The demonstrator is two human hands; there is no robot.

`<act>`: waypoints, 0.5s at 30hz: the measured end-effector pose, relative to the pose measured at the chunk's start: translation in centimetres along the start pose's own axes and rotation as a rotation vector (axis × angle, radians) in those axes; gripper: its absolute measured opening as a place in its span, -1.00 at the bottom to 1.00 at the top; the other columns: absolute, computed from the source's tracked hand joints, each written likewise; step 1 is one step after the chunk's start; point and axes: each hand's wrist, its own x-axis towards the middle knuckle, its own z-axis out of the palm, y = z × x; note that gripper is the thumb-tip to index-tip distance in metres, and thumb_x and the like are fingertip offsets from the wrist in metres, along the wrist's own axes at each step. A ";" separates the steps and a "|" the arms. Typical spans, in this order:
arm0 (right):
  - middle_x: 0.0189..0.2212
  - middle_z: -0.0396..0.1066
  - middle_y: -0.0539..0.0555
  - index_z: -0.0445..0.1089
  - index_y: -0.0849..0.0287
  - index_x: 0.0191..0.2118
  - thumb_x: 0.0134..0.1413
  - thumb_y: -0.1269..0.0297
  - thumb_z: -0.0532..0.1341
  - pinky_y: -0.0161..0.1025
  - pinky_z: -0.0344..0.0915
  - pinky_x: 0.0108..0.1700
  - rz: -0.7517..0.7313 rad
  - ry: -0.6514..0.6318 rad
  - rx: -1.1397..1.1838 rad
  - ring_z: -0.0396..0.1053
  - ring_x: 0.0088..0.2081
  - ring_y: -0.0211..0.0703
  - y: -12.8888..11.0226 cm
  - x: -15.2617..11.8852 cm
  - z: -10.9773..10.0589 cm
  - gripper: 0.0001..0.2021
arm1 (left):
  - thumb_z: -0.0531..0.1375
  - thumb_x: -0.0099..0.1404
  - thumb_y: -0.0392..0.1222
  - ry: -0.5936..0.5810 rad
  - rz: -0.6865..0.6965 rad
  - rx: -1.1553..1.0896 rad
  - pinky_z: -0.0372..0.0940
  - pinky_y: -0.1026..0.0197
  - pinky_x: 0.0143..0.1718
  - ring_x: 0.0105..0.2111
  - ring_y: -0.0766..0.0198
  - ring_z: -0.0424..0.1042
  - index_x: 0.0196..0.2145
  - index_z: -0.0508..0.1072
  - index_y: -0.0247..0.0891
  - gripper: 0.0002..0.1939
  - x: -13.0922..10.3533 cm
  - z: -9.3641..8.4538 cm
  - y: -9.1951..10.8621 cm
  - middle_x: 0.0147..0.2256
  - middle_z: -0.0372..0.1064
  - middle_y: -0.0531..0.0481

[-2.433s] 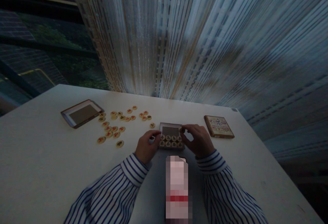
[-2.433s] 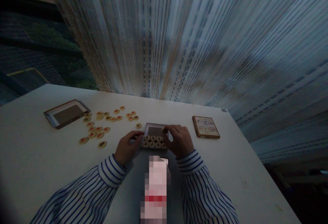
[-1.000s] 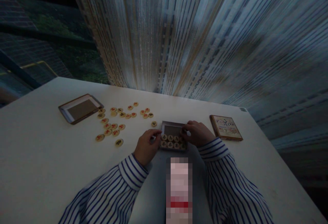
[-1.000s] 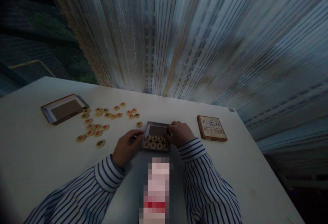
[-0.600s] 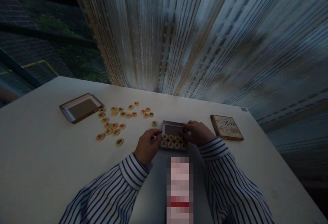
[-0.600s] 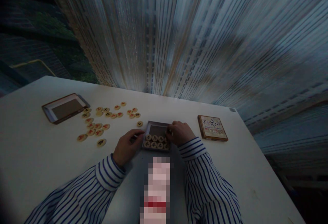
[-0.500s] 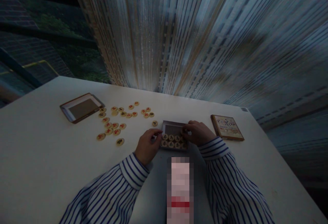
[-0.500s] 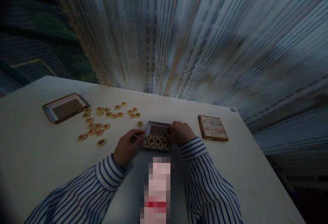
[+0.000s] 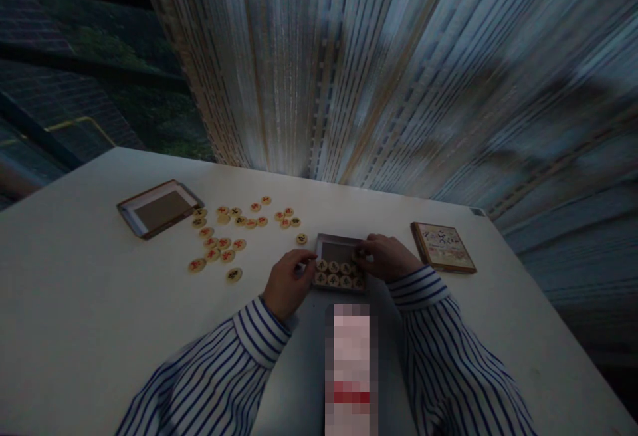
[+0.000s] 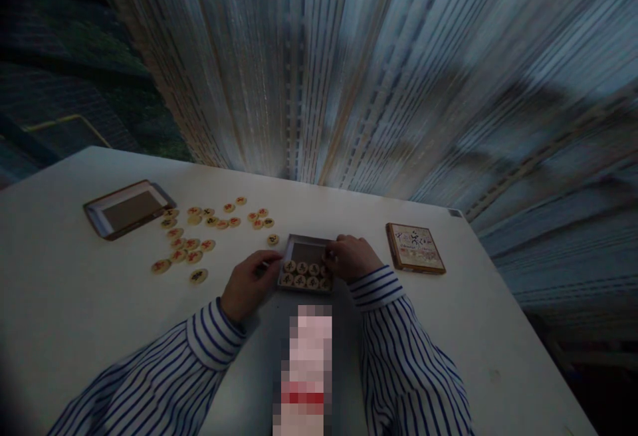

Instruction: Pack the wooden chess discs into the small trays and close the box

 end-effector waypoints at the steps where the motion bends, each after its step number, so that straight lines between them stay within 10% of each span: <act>1: -0.27 0.41 0.13 0.43 0.13 -0.18 0.05 0.19 0.09 -0.26 0.18 -0.27 0.000 0.004 0.001 0.36 -0.24 -0.10 0.0 0.0 0.1 -0.73 | 0.08 0.16 -0.24 -0.001 0.001 0.004 0.30 0.24 -0.36 -0.39 0.28 0.40 -0.29 0.44 -0.28 -0.82 0.0 0.0 0.0 -0.36 0.45 -0.05; 15: -0.27 0.41 0.12 0.43 0.07 -0.15 0.06 0.21 0.08 -0.25 0.17 -0.26 -0.008 0.016 0.030 0.36 -0.24 -0.09 0.2 -0.1 0.2 -0.73 | 0.09 0.16 -0.25 0.005 0.012 -0.007 0.30 0.25 -0.36 -0.39 0.29 0.40 -0.31 0.45 -0.27 -0.83 0.1 -0.1 0.1 -0.36 0.45 -0.04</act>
